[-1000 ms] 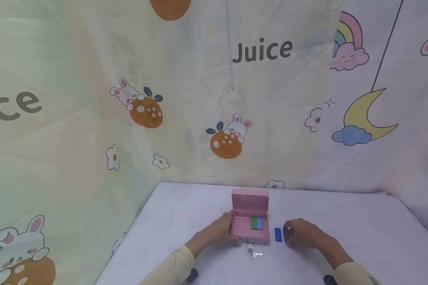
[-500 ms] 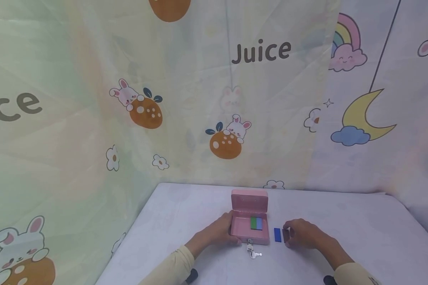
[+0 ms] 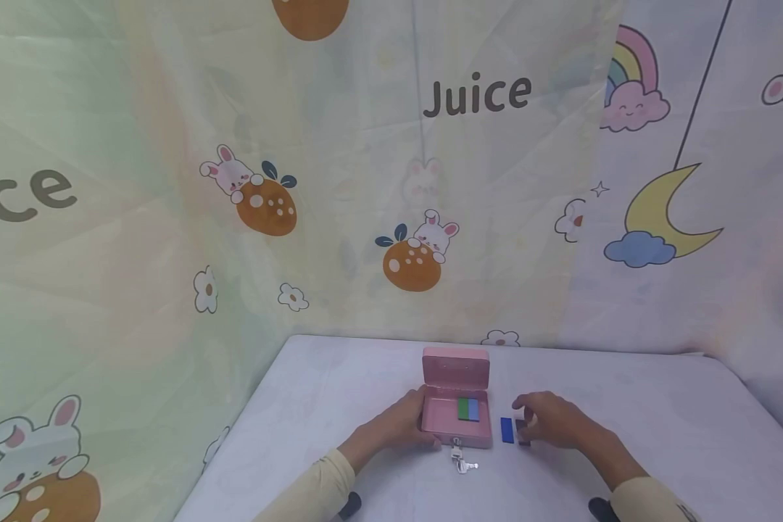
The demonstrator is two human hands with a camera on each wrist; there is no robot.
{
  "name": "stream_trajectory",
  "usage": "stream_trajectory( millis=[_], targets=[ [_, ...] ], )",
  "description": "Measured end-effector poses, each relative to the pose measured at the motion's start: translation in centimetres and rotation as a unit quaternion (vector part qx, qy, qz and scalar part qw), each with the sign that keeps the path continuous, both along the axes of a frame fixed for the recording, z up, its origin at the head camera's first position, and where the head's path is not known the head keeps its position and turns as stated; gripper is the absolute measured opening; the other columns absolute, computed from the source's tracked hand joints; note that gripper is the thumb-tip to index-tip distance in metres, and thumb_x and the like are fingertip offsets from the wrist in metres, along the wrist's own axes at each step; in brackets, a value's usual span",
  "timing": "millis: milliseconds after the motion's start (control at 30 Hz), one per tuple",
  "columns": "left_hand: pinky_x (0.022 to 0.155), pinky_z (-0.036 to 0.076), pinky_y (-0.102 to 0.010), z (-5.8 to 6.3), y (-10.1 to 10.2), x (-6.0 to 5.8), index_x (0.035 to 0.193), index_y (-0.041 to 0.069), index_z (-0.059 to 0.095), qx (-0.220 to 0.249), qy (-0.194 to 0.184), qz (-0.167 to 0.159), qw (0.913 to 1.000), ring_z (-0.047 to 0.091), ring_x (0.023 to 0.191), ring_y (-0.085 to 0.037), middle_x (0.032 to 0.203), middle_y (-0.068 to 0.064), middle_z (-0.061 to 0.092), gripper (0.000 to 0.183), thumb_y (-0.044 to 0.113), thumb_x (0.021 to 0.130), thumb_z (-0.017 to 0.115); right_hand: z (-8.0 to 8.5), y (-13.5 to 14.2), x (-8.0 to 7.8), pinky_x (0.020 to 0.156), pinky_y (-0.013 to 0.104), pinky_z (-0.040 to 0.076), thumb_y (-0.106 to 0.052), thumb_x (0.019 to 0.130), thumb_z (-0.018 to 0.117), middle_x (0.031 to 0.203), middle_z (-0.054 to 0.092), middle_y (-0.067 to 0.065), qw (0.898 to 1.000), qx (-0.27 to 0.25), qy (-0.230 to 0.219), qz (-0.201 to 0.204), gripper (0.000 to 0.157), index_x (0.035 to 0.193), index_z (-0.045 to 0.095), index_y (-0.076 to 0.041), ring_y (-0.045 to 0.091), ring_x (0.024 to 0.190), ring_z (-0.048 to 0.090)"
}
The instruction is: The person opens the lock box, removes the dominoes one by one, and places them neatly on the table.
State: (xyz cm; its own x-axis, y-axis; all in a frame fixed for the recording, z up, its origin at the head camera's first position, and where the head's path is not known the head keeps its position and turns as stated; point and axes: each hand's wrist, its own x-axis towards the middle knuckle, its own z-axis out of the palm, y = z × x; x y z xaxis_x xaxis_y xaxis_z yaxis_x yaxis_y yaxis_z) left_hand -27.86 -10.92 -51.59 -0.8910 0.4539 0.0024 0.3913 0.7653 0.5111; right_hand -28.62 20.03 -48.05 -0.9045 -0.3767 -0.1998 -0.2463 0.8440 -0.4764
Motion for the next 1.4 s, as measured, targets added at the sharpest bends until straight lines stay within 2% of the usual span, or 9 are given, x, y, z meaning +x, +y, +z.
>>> stream_trajectory(
  millis=[333, 600, 800, 967, 1133, 1400],
  targets=[
    [0.108, 0.046, -0.032, 0.0, -0.1, 0.0, 0.155, 0.023, 0.029, 0.002, -0.002, 0.001, 1.0, 0.052, 0.119, -0.007, 0.134, 0.004, 0.054, 0.102, 0.035, 0.074, 0.09, 1.5, -2.2, -0.2, 0.074, 0.036, 0.057, -0.021, 0.079, 0.085, 0.092, 0.066, -0.001, 1.0, -0.011, 0.022, 0.017, 0.044, 0.117, 0.068, -0.008, 0.015, 0.085, 0.057],
    [0.107, 0.047, -0.033, 0.0, -0.3, -0.2, 0.155, 0.024, 0.028, 0.004, -0.005, 0.0, 1.0, 0.051, 0.117, -0.008, 0.134, 0.003, 0.054, 0.101, 0.036, 0.075, 0.089, 2.0, -4.0, -0.5, 0.071, 0.033, 0.055, -0.022, 0.078, 0.086, 0.094, 0.068, -0.002, 0.997, -0.024, 0.055, 0.038, 0.047, 0.119, 0.07, -0.007, 0.014, 0.083, 0.057],
    [0.106, 0.047, -0.033, 0.0, -0.3, -0.2, 0.154, 0.025, 0.028, 0.001, -0.001, -0.002, 1.0, 0.051, 0.119, -0.008, 0.135, 0.004, 0.054, 0.102, 0.037, 0.074, 0.09, 1.4, -5.5, -0.9, 0.073, 0.033, 0.054, -0.02, 0.08, 0.085, 0.089, 0.067, -0.006, 0.995, -0.036, 0.076, 0.061, 0.04, 0.115, 0.071, -0.01, 0.016, 0.085, 0.058],
    [0.106, 0.047, -0.032, 0.1, -0.2, -0.2, 0.154, 0.025, 0.029, 0.002, -0.007, 0.002, 1.0, 0.051, 0.117, -0.006, 0.134, 0.005, 0.054, 0.101, 0.036, 0.073, 0.09, 0.7, -6.5, -1.2, 0.071, 0.031, 0.051, -0.017, 0.079, 0.085, 0.081, 0.061, -0.009, 0.995, -0.018, 0.082, 0.048, 0.03, 0.104, 0.07, -0.014, 0.014, 0.081, 0.055],
    [0.104, 0.048, -0.031, 0.2, -0.2, -0.2, 0.153, 0.023, 0.03, 0.002, -0.011, 0.003, 0.9999, 0.051, 0.114, -0.006, 0.131, 0.005, 0.055, 0.1, 0.035, 0.074, 0.09, 0.4, -7.2, -1.2, 0.07, 0.034, 0.051, -0.018, 0.075, 0.088, 0.08, 0.059, -0.007, 0.995, 0.006, 0.093, 0.041, 0.035, 0.102, 0.068, -0.013, 0.015, 0.078, 0.053],
    [0.104, 0.047, -0.029, 0.0, -0.2, -0.3, 0.153, 0.024, 0.03, 0.002, -0.011, -0.004, 0.9999, 0.05, 0.114, -0.004, 0.131, 0.005, 0.054, 0.1, 0.035, 0.074, 0.09, -0.6, -8.2, -1.6, 0.072, 0.037, 0.053, -0.014, 0.075, 0.087, 0.085, 0.065, -0.002, 0.994, 0.013, 0.103, 0.027, 0.038, 0.108, 0.07, -0.008, 0.016, 0.076, 0.054]
  ],
)
